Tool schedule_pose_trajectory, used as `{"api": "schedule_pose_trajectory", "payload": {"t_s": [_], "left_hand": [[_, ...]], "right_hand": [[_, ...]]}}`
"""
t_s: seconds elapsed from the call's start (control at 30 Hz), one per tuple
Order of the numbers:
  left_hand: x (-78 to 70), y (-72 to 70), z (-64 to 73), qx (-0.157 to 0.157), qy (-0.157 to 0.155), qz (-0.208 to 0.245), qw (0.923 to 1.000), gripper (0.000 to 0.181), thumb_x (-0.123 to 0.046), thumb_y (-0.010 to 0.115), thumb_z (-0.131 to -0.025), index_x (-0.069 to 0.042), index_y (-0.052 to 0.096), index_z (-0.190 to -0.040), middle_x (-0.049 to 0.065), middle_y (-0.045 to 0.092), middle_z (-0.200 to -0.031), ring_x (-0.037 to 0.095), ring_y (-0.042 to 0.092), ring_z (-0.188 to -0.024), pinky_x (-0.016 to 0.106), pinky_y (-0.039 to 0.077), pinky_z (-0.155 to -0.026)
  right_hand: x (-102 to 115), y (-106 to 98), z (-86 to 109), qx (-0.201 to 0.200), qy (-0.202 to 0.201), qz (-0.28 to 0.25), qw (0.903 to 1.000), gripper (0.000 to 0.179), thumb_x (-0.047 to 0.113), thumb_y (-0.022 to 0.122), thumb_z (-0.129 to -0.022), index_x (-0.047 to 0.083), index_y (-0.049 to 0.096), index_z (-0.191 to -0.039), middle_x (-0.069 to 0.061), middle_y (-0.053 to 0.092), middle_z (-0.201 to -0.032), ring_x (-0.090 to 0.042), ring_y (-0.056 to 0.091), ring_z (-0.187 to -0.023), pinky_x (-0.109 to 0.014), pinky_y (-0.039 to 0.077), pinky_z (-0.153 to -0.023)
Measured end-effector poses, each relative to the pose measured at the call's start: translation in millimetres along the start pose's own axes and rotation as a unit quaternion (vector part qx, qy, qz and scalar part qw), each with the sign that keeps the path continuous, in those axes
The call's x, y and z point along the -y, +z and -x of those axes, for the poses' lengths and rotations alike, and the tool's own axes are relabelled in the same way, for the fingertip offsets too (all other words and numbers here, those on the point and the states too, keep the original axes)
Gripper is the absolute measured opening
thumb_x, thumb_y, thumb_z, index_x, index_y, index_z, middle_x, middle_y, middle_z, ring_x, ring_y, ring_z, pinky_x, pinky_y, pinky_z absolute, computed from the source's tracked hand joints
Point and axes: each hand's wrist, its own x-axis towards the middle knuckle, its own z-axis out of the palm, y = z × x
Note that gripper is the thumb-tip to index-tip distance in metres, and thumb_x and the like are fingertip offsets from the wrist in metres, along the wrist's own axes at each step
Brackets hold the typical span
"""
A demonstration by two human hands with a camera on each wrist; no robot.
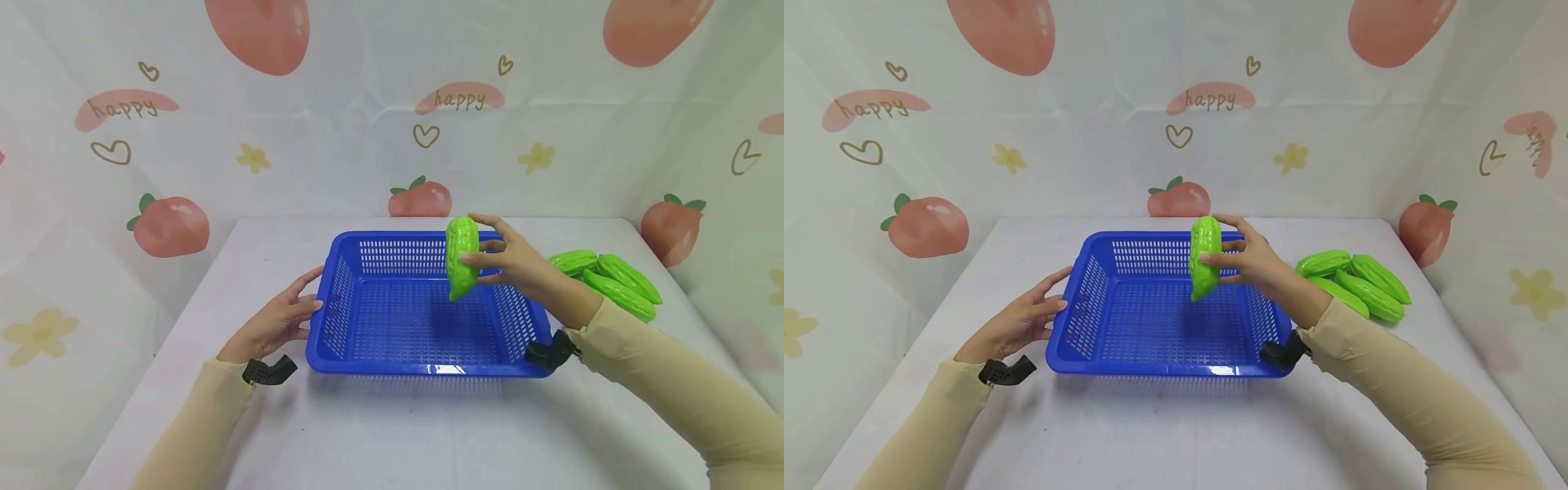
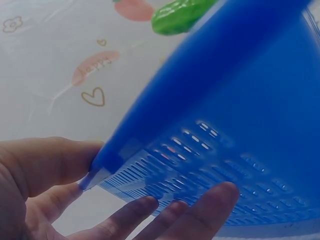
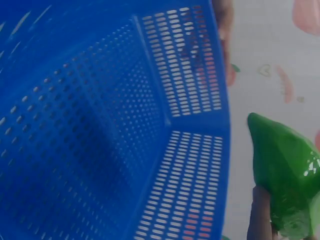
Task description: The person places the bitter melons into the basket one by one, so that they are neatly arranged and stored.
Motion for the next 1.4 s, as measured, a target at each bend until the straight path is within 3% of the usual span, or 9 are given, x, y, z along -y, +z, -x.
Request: {"api": "schedule_pose_trajectory", "payload": {"t_s": [0.33, 1.0, 1.4], "left_hand": [[-0.6, 1.0, 0.5, -0.002, -0.001, 0.0, 1.0, 0.076, -0.022, 0.06, -0.096, -0.039, 0.014, -0.154, 0.022, 0.033, -0.152, 0.023, 0.064, -0.11, 0.044, 0.057, -0.084], [-0.4, 1.1, -1.3, -0.003, -0.007, -0.005, 1.0, 0.076, -0.023, 0.06, -0.096, -0.039, 0.013, -0.154, 0.021, 0.028, -0.154, 0.023, 0.061, -0.114, 0.044, 0.057, -0.085], [-1.2, -0.6, 0.0, 0.001, -0.008, -0.002, 1.0, 0.076, -0.023, 0.06, -0.096, -0.039, 0.014, -0.154, 0.023, 0.032, -0.151, 0.024, 0.061, -0.113, 0.046, 0.056, -0.087]], "right_hand": [[-3, 24, -16.1, 0.021, 0.041, -0.001, 0.9989, 0.08, 0.012, 0.066, -0.091, 0.021, 0.017, -0.153, -0.029, 0.043, -0.134, -0.043, 0.058, -0.115, -0.052, 0.054, -0.088], [-20, 71, -51.6, 0.032, 0.074, -0.052, 0.9954, 0.083, 0.001, 0.065, -0.089, 0.02, 0.018, -0.154, -0.032, 0.04, -0.134, -0.046, 0.051, -0.123, -0.054, 0.052, -0.09], [-34, 95, -72.5, 0.05, 0.116, -0.047, 0.9909, 0.08, -0.002, 0.066, -0.087, 0.018, 0.023, -0.152, -0.03, 0.037, -0.14, -0.048, 0.051, -0.122, -0.055, 0.051, -0.092]]}}
